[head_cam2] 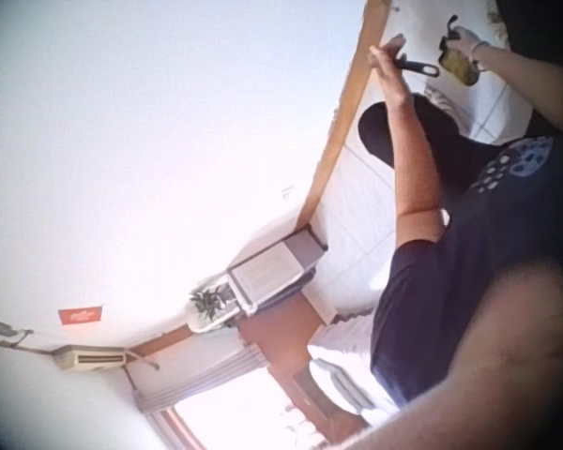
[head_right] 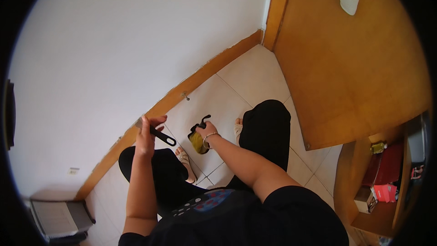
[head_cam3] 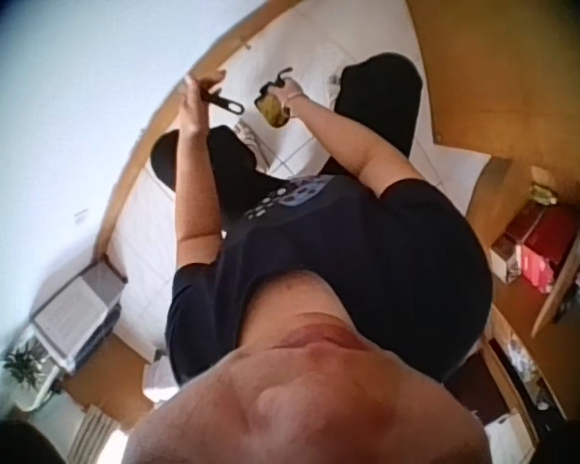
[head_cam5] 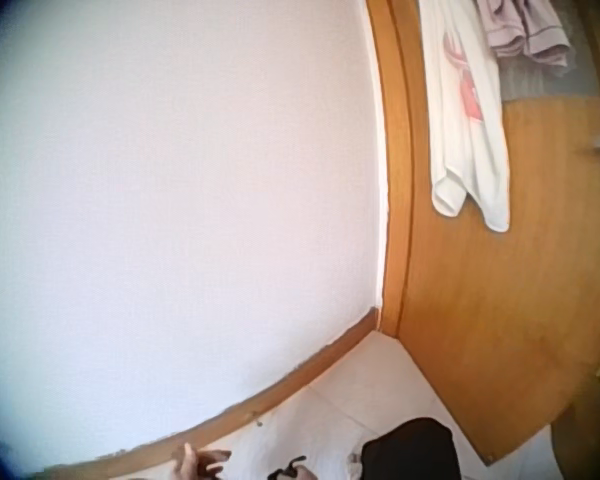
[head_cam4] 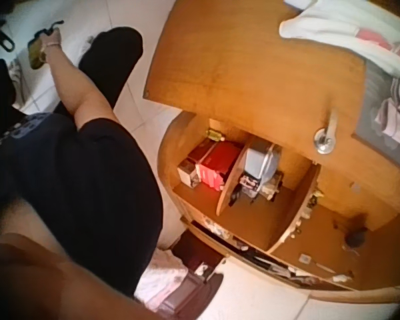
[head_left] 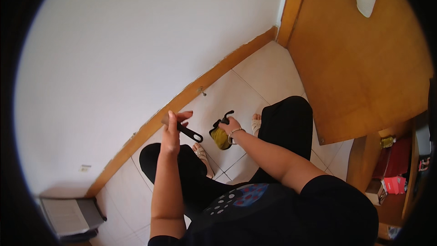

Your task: The person kneels and wipes the wooden baseboard along the wall with a cloth, then uses a scraper to remove residue from the baseboard and floor. The person continues alternating between wiping and scraping along the baseboard.

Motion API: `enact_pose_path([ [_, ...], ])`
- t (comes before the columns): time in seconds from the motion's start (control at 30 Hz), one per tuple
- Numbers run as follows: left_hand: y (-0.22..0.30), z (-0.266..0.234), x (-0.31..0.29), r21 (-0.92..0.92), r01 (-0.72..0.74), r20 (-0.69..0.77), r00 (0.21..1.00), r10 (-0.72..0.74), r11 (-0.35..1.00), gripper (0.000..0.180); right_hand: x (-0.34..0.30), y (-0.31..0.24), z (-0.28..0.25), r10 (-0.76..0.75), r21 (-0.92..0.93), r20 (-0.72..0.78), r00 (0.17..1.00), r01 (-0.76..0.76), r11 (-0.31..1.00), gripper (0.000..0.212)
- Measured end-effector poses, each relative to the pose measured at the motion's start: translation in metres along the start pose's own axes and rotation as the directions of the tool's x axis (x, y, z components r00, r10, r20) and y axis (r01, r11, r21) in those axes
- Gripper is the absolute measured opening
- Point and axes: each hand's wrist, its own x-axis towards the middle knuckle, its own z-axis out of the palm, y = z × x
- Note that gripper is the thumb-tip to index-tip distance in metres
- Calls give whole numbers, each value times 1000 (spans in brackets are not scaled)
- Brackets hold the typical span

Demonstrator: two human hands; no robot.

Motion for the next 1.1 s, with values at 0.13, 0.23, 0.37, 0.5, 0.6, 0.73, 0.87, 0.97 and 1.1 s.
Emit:
enact_pose_path([
  [0.13, 38, -17, -20, 125, -92, -93, 990, 104, 988, 60, 1, -10, -2, -19, 75, -44, 999, 22, 997, 42],
  [0.23, 60, -15, -22, 130, -156, -121, 978, 171, 979, 55, 12, -7, 0, -60, 86, -108, 992, 69, 994, 37],
  [0.37, 66, -19, -11, 80, -108, -133, 984, 118, 991, 60, 33, -12, 6, 51, 262, -28, 998, -41, 964, 36],
  [0.5, 62, -23, 20, 155, -136, -104, 983, 153, 978, 60, 48, -25, 14, 98, 322, 13, 995, -97, 942, 38],
  [0.6, 62, -30, 47, 164, -98, -96, 989, 115, 982, 59, 54, -51, 8, 13, 491, 248, 969, -137, 860, 41],
  [0.73, 45, -30, 88, 187, -60, -61, 995, 73, 980, 57, 95, -64, -6, -204, -151, 428, 881, 292, 944, 46],
  [0.87, 46, -24, 124, 319, -47, -39, 997, 62, 947, 58, 95, -138, -13, -215, 319, 540, 814, 38, 947, 43],
  [0.97, 46, -23, 141, 241, 115, -89, 991, -96, 964, 59, 76, -190, -3, -394, 619, 585, 709, -77, 782, 36],
  [1.1, 49, -14, 157, 68, 271, -14, 962, -271, 960, 57, 72, -198, 23, -501, 719, 453, 737, 30, 694, 25],
])
